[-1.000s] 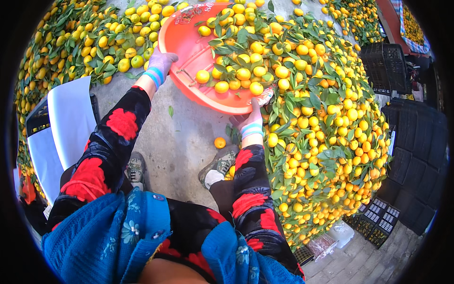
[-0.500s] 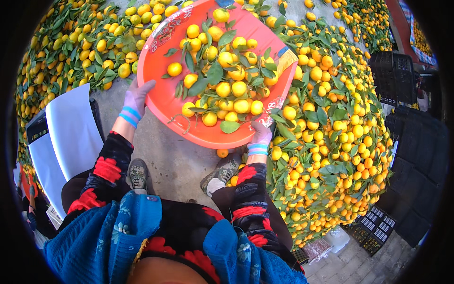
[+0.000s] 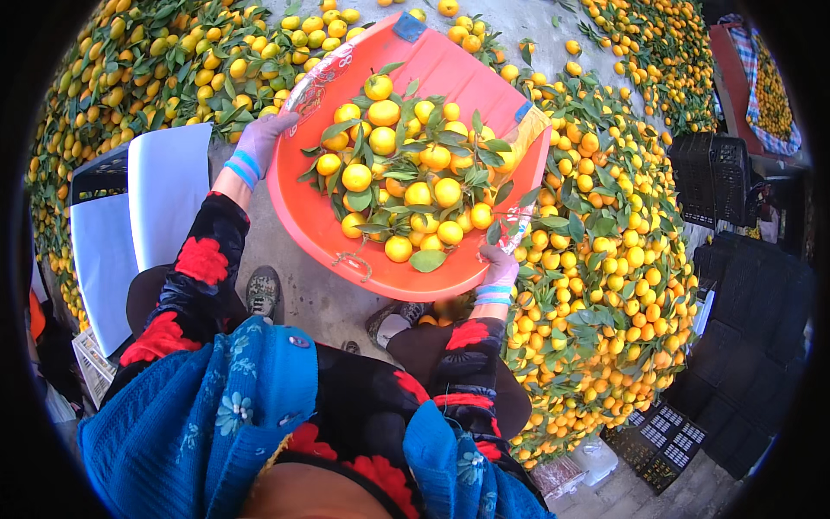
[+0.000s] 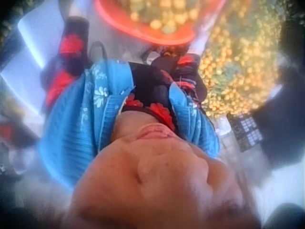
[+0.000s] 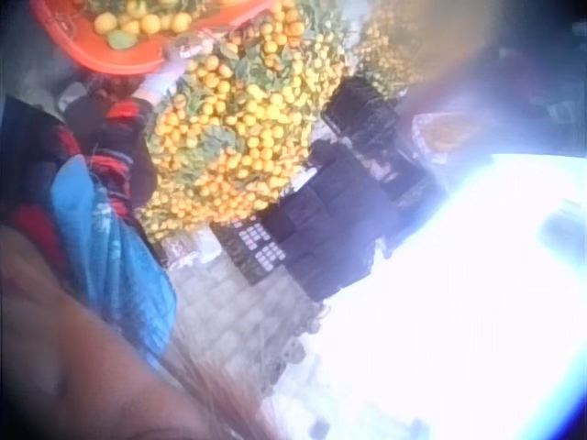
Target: The person scoops oranges from a large pile on the floor into a red basin, then transfers them into a white crate. They repeatedly fill the basin and empty it into the crate, arranging the fruit by hand.
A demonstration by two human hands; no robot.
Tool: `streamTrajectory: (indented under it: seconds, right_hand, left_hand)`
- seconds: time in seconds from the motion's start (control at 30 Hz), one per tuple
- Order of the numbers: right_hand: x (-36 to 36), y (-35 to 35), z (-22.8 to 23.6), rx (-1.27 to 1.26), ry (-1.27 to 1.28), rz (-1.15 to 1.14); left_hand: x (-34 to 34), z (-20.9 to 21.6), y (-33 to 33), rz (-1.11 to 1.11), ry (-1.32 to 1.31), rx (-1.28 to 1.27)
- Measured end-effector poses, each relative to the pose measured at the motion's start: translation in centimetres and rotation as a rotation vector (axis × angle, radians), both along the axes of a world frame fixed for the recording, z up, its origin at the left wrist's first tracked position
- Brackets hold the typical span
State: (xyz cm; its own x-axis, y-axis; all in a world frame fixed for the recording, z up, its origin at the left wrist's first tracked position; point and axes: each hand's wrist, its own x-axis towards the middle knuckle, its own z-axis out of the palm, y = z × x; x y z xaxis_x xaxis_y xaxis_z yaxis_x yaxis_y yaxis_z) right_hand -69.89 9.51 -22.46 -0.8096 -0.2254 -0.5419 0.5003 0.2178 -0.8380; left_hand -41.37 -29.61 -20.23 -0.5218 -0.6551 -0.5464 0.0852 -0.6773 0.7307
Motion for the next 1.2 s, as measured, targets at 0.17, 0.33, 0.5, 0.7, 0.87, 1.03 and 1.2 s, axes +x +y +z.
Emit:
streamTrajectory:
  seconds: [0.17, 0.33, 0.5, 0.7, 0.87, 1.03, 1.2]
  right_hand:
    - [-1.6, -2.0, 12.2, -0.197, 0.070, 0.233]
    - [-1.4, -7.4, 31.0, -0.411, 0.281, 0.585]
    - [10.1, -15.3, 36.5, -0.742, -0.089, 1.110]
    - [19.4, -26.0, 44.5, -0.757, -0.305, 1.627]
    - [28.5, -28.0, 48.5, -0.806, 0.266, 1.523]
    - [38.4, -32.7, 50.2, -0.408, 0.309, 1.691]
    - [43.6, -32.8, 52.7, -0.459, 0.402, 1.746]
  left_hand:
    - [5.9, 9.9, 5.8, 0.134, 0.281, 0.027]
    - [13.7, 18.4, 11.7, 0.100, 0.454, -0.077]
    - [26.4, 18.0, 19.2, 0.214, 0.820, -0.096]
    - [32.1, 18.0, 28.8, 0.565, 0.718, -0.103]
    - [32.0, 18.6, 35.7, 0.835, 0.796, 0.113]
    - [31.9, 16.4, 36.7, 0.902, 0.735, 0.280]
    - [31.4, 15.2, 36.5, 0.897, 0.859, 0.213]
